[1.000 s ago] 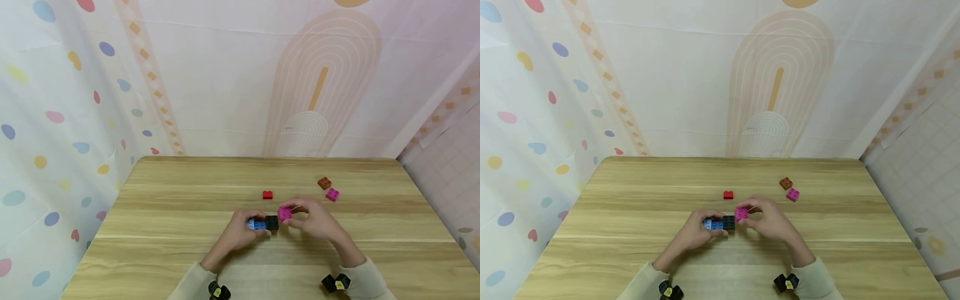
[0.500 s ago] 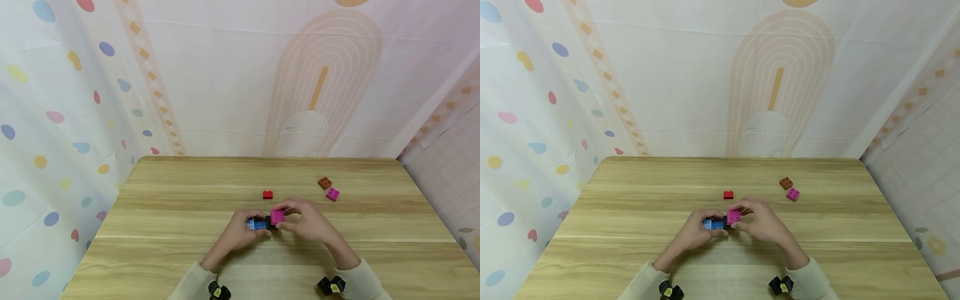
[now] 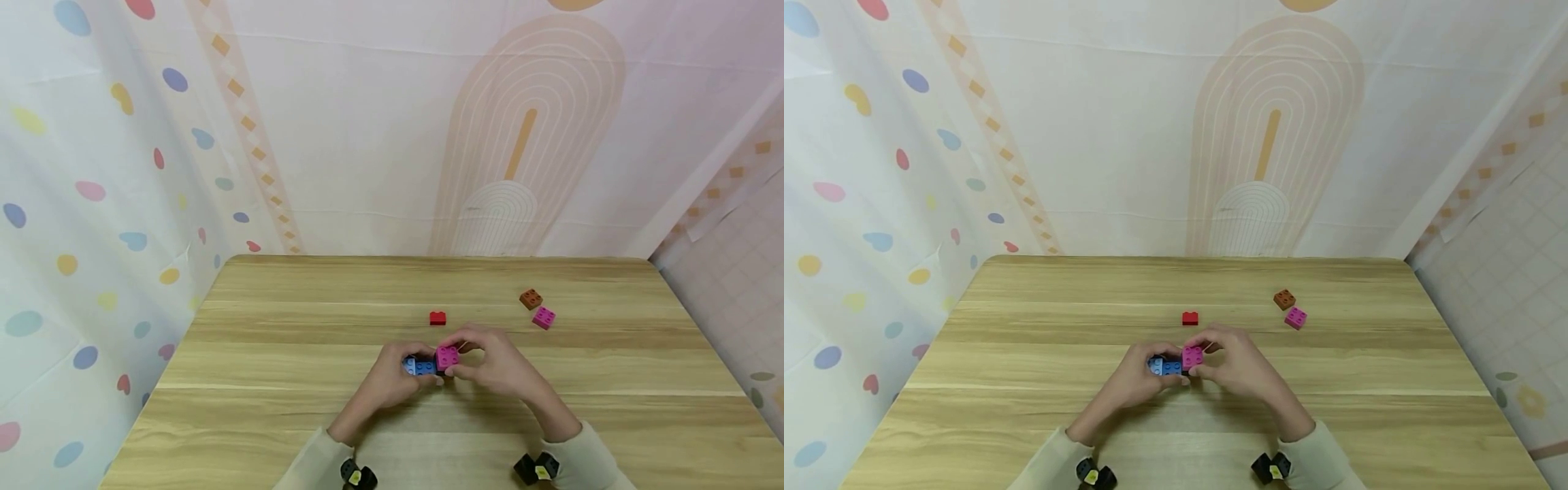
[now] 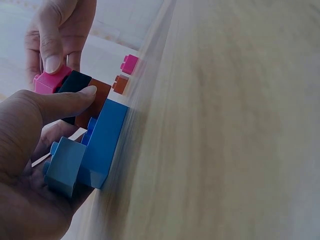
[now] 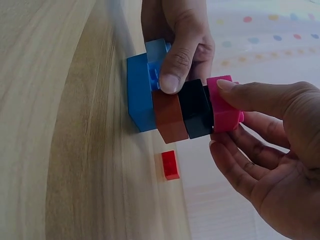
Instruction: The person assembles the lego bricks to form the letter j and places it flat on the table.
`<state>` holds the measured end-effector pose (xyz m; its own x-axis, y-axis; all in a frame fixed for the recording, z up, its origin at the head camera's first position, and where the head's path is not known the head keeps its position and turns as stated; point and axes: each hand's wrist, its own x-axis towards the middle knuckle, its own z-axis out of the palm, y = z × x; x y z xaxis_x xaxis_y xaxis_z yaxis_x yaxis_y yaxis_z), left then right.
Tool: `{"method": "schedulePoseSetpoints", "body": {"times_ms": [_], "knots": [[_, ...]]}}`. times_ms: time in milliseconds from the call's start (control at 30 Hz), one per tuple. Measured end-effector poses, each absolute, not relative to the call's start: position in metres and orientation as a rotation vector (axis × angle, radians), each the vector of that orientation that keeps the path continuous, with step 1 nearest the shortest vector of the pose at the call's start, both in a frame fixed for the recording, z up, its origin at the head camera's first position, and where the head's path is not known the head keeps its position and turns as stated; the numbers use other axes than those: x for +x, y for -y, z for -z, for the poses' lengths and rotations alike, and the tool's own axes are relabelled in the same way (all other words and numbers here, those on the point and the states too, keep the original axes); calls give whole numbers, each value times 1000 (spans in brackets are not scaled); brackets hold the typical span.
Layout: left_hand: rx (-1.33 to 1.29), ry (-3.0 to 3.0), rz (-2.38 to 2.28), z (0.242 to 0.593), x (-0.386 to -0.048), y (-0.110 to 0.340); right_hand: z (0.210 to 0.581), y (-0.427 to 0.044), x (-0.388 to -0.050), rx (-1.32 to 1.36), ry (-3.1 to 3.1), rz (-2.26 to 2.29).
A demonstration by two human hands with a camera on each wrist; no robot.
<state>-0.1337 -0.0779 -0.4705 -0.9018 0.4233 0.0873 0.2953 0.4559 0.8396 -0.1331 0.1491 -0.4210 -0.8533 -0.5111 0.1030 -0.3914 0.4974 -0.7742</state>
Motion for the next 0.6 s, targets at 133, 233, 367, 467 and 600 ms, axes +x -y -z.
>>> {"method": "schedulePoseSetpoints", "body": {"times_ms": [133, 233, 367, 467, 600], "knots": [[640, -2562, -1434, 471, -134, 78, 419, -148, -132, -800, -2615, 1276], [644, -2567, -1428, 472, -135, 78, 418, -146, -131, -798, -2632, 1263], [638, -2571, -1425, 471, -135, 78, 418, -144, -130, -791, -2651, 1250], [630, -2567, -1426, 471, -134, 78, 418, -143, -130, -804, -2665, 1248], [626, -2562, -1425, 471, -134, 78, 418, -142, -130, -826, -2681, 1235]]}}
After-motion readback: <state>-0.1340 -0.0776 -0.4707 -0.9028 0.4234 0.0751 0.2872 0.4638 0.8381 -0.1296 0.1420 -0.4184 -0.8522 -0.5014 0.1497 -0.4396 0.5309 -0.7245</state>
